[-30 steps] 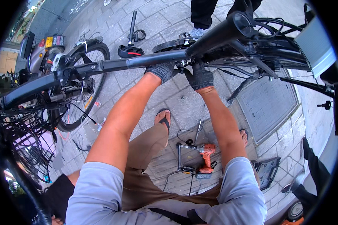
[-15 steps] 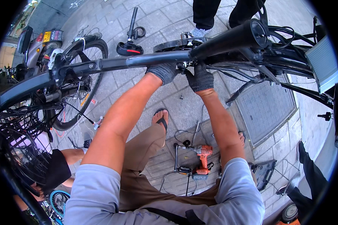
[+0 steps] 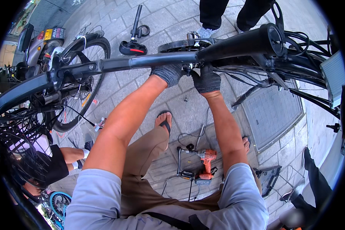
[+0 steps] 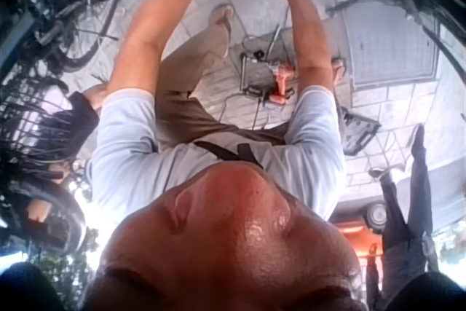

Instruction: The person is repairing an electric bicycle on a sidewalk. They use a cordless drill to remove and install bolts on the frame and rear rack. They also handle a silver battery pack and connect wires to the electrical system.

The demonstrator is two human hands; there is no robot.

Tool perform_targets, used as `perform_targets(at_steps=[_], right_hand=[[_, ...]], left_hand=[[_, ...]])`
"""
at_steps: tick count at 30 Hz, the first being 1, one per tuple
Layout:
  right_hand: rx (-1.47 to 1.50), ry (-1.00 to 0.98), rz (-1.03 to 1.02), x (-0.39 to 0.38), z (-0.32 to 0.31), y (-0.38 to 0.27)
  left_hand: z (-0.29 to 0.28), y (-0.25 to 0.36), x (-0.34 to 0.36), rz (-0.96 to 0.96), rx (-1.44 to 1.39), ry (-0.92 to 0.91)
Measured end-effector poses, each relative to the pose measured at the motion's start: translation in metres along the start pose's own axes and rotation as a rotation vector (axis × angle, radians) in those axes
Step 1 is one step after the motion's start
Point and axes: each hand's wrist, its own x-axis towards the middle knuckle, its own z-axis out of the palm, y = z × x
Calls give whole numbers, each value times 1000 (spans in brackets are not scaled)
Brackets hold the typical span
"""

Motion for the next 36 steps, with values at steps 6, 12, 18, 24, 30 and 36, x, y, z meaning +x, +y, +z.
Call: perform_targets(at_steps=[6,12,18,24,30,36], right_hand=[[10,-24,50,-6,0,-8],[45,37,5,-1,1,1],[17,18,-46,-3,4,-2],[41,127,-93,-5,15,1],[-7,1,-5,0,13,3],[87,-52,-153,4,-4,12]], left_hand=[[8,-5,-1,23,-91,17],[-6,5,5,-10,-17,-63],[0,-2,0,36,-87,7],[13,-4,2,41,-34,44],[0,5,11,-34,-27,-53],[8,-6,1,51,-80,-63]])
